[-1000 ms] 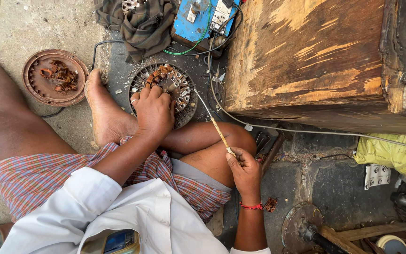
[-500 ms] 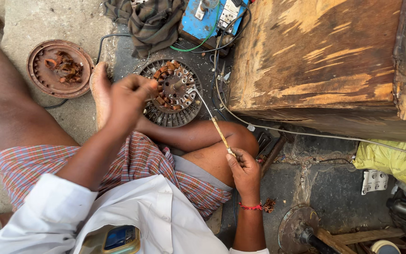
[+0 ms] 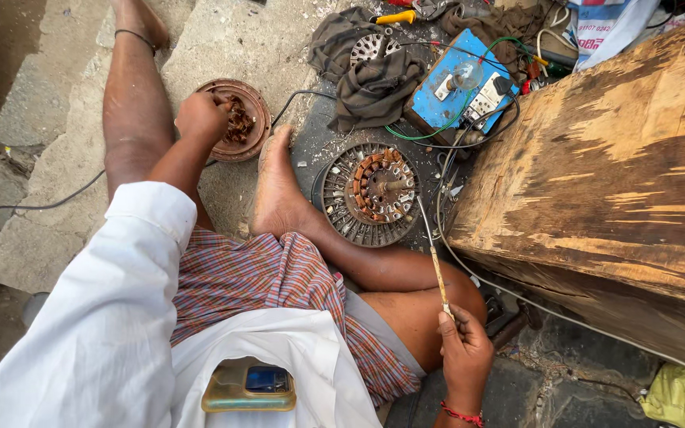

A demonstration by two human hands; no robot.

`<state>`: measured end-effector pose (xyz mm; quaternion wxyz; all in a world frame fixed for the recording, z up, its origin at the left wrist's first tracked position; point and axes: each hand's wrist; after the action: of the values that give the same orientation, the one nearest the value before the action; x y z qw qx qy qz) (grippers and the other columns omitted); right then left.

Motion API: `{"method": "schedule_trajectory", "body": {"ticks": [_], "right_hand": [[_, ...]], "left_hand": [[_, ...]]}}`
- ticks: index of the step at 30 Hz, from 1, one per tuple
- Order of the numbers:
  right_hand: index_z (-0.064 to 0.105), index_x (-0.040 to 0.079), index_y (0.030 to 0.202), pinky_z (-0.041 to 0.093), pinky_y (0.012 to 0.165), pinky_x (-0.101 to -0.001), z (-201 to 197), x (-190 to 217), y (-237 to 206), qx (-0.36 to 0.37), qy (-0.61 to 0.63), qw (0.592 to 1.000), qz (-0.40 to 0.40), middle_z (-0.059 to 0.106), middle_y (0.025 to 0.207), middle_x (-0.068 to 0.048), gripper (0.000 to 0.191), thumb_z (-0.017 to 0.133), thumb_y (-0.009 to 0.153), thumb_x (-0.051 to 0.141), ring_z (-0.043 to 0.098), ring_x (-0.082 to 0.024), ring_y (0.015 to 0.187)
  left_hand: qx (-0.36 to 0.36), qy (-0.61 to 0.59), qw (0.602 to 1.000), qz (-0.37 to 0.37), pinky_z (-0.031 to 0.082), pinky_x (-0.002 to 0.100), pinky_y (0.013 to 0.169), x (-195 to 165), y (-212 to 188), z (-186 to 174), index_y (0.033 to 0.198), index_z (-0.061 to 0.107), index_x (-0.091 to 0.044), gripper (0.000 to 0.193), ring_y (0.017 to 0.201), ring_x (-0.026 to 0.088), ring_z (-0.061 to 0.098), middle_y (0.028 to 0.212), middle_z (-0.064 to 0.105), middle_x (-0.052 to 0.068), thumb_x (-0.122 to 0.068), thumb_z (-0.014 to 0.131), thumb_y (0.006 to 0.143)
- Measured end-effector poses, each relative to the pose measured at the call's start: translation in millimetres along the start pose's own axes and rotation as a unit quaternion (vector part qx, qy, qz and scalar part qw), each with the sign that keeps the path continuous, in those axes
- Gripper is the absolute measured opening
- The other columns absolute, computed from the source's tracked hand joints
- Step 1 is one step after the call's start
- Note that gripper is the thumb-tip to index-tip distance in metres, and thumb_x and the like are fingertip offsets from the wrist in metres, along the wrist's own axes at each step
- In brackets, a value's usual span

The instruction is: The person sits on the ground and uses a long metal rod to punch copper windings out of an electric motor stator, moving extracted copper pieces onto a plate beside them. They briefly use pliers to pull remaining winding material from the stator slots and continue knocking the windings loose by hand and rod.

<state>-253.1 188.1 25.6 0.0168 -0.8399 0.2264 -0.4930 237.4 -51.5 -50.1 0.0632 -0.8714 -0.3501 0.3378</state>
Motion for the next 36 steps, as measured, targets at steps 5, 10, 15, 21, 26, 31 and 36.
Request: {"method": "schedule_trajectory", "body": {"ticks": [5, 10, 15, 21, 26, 31, 36], "right_hand": [[0.074, 0.002, 0.113, 0.037, 0.044, -0.0198, -1.1, 10.3, 1.4, -0.008, -0.027, 1.0, -0.001, 0.065, 0.072, 0.001, 0.027, 0.075, 0.092, 0.018, 0.049, -0.002, 0.052], [0.074, 0.002, 0.114, 0.036, 0.045, -0.0195, -3.0, 16.5, 0.2, 0.009, -0.01, 1.0, 0.019, 0.064, 0.073, 0.002, 0.027, 0.074, 0.093, 0.019, 0.047, -0.001, 0.054], [0.075, 0.0, 0.115, 0.041, 0.055, -0.0192, -16.1, 7.9, -14.5, 0.015, -0.018, 1.0, -0.009, 0.065, 0.08, 0.003, 0.026, 0.074, 0.094, 0.017, 0.051, -0.002, 0.064], [0.073, -0.002, 0.114, 0.052, 0.068, -0.0213, -18.4, -1.5, -35.8, 0.067, -0.012, 0.998, -0.007, 0.074, 0.092, -0.001, 0.023, 0.071, 0.095, 0.013, 0.063, -0.004, 0.078], [0.073, -0.003, 0.111, 0.056, 0.069, -0.0223, -0.6, -3.3, -47.6, 0.088, -0.033, 0.995, -0.04, 0.076, 0.092, -0.002, 0.023, 0.072, 0.094, 0.012, 0.067, -0.004, 0.08], [0.073, -0.004, 0.11, 0.054, 0.066, -0.0239, 13.0, 2.3, -51.3, 0.076, -0.041, 0.996, -0.035, 0.075, 0.088, -0.005, 0.023, 0.072, 0.094, 0.012, 0.064, -0.006, 0.075], [0.074, -0.004, 0.108, 0.054, 0.065, -0.0242, 22.1, 12.2, -50.5, 0.067, -0.06, 0.994, -0.056, 0.076, 0.086, -0.006, 0.022, 0.073, 0.093, 0.013, 0.066, -0.007, 0.074]], "left_hand": [[0.029, 0.0, 0.999, -0.019, 0.055, 0.043, 0.084, -0.9, 6.7, -2.6, 0.105, 0.081, -0.026, 0.016, 0.094, 0.027, 0.073, 0.105, 0.076, 0.009, -0.026, 0.075, 0.09], [-0.057, 0.056, 0.994, 0.074, 0.052, 0.049, 0.086, -1.6, -1.2, 0.2, 0.108, 0.074, -0.003, 0.045, 0.103, 0.036, 0.066, 0.111, 0.07, 0.021, -0.042, 0.085, 0.087], [0.043, -0.062, 0.911, 0.406, 0.046, 0.051, 0.108, -14.2, -62.0, 31.9, 0.147, 0.055, 0.001, 0.085, 0.128, 0.045, 0.055, 0.139, 0.058, 0.028, -0.051, 0.087, 0.088], [0.199, 0.059, 0.833, 0.512, 0.022, 0.066, 0.113, -58.2, -142.8, 64.8, 0.157, 0.03, -0.008, 0.126, 0.149, 0.047, 0.022, 0.162, 0.022, 0.031, -0.049, 0.093, 0.056], [0.185, 0.105, 0.798, 0.563, 0.02, 0.068, 0.115, -83.0, -144.3, 86.1, 0.158, 0.031, -0.015, 0.127, 0.152, 0.043, 0.023, 0.163, 0.024, 0.026, -0.042, 0.095, 0.051], [0.177, 0.072, 0.805, 0.561, 0.021, 0.07, 0.114, -79.1, -138.7, 98.4, 0.155, 0.035, -0.014, 0.124, 0.146, 0.045, 0.032, 0.16, 0.029, 0.027, -0.042, 0.095, 0.051], [0.166, 0.056, 0.81, 0.56, 0.022, 0.069, 0.116, -78.5, -138.7, 100.2, 0.155, 0.037, -0.014, 0.122, 0.142, 0.047, 0.037, 0.158, 0.032, 0.027, -0.038, 0.095, 0.051]]}}
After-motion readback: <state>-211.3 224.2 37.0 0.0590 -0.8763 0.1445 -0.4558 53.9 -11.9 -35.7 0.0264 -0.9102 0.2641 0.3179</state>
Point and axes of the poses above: each hand's wrist, its own y-axis towards the middle knuckle, its own z-axis out of the palm, x = y × z
